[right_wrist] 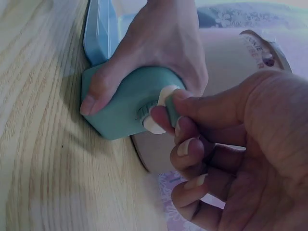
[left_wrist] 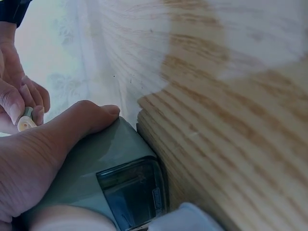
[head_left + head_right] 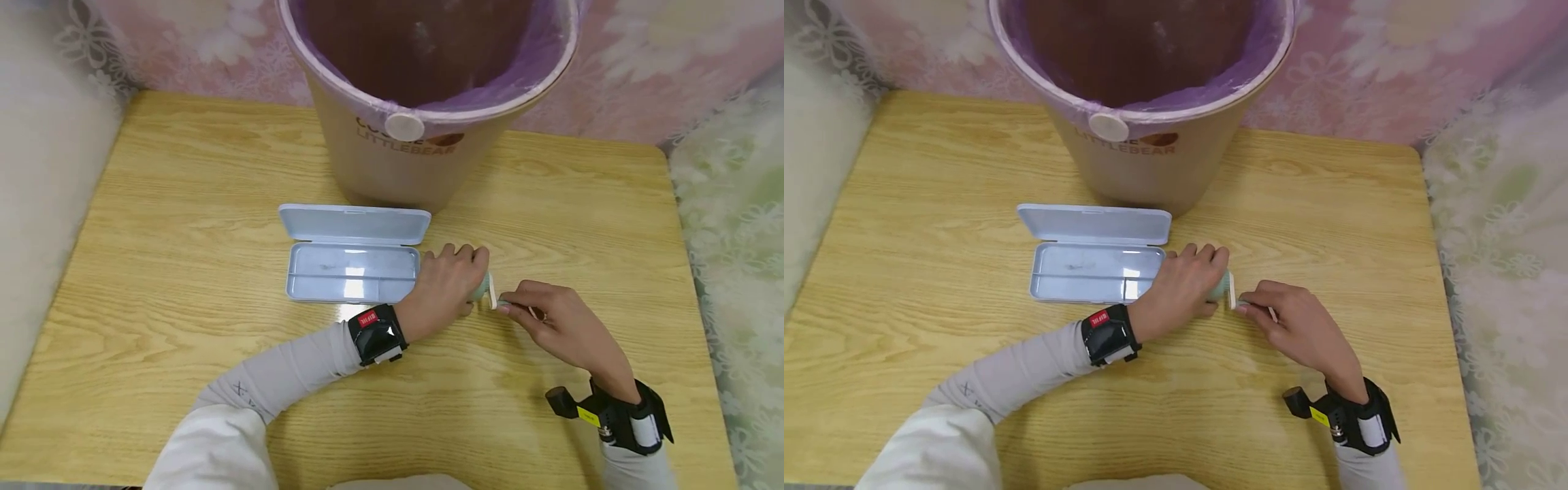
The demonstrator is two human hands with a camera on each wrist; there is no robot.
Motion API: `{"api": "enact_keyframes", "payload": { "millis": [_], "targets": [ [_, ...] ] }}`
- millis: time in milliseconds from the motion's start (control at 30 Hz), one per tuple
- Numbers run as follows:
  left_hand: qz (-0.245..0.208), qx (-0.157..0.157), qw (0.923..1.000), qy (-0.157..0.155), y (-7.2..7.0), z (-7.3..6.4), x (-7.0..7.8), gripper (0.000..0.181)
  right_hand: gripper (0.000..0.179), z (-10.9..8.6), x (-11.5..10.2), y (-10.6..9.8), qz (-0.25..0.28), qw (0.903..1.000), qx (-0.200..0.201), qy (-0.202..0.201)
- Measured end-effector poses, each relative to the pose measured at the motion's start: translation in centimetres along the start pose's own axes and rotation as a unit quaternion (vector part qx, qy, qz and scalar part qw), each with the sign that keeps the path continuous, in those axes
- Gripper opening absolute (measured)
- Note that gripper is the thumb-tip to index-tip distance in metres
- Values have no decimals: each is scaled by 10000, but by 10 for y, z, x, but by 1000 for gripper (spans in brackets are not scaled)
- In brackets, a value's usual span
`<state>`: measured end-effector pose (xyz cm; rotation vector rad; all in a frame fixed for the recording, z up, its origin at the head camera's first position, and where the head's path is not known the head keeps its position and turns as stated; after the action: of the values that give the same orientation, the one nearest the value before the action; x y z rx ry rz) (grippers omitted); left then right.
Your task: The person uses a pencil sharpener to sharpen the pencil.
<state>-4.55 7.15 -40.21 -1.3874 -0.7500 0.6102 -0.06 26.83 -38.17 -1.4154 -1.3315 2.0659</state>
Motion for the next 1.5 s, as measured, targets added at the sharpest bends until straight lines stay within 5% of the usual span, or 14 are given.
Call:
{"api": "enact_keyframes", "payload": {
  "millis": [400,633,767,1000,1500],
  "targets": [
    [144,-33,9999,-6,1,3,3,50,24,5,1,-9,2,9995,238,-189],
    [351,234,9991,47,0,1,3,20,24,12,7,-7,255,9976,646,-2],
    [307,214,9993,65,-1,2,3,28,22,19,12,-8,478,9949,867,169],
    [261,43,9996,89,0,3,4,43,19,22,20,-13,329,9971,626,277],
    [213,169,9996,87,1,2,4,46,20,31,35,-6,767,9927,644,672]
  ]
}}
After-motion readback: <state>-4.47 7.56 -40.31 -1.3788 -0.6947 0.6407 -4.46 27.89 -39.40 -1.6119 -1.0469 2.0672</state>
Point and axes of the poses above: each hand's wrist, its own z-axis towards the middle knuckle, its own y-axis out of the palm, x = y × z, the point moved 1 cm from there along z, towards the middle knuckle, and after that the axes turned 1 degree about x, right-handed, at the moved point
